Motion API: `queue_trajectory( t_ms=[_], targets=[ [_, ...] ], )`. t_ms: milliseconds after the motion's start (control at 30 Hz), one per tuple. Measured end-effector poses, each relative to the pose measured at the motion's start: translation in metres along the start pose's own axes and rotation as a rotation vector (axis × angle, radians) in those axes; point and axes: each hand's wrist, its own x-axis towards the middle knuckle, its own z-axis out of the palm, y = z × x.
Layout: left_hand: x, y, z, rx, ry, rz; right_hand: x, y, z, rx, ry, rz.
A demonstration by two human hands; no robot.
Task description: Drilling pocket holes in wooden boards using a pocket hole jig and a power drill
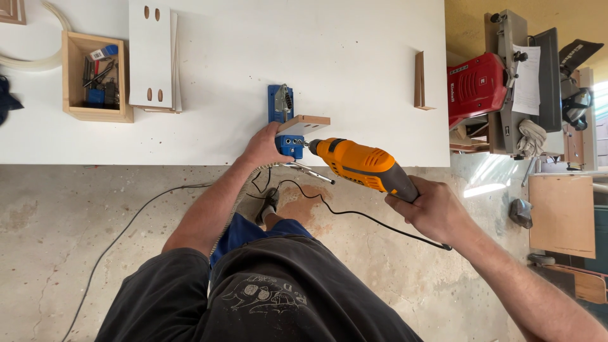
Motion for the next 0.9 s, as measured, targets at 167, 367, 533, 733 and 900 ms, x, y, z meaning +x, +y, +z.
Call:
queue_trajectory(
  t_ms=[167,367,533,733,900],
  targets=[
    [0.003,-0.001,0.001,0.004,0.014,0.009,0.009,0.015,0.011,0.019,-0.059,0.060],
    [0.001,0.005,-0.003,-0.002,-0.001,0.021,0.021,0.025,0.030,-0.010,-0.083,0.049],
    [0.004,-0.007,0.005,0.002,0.004,0.017,0.030,0.026,0.033,-0.055,-0.115,0.076],
    [0.005,-0.010,0.005,0.022,-0.001,0.023,0.043,0.026,0.043,-0.068,-0.143,0.059],
    [0.008,-0.008,0.003,0.011,-0.075,0.021,0.053,0.036,0.048,-0.095,-0.177,0.093]
  ],
)
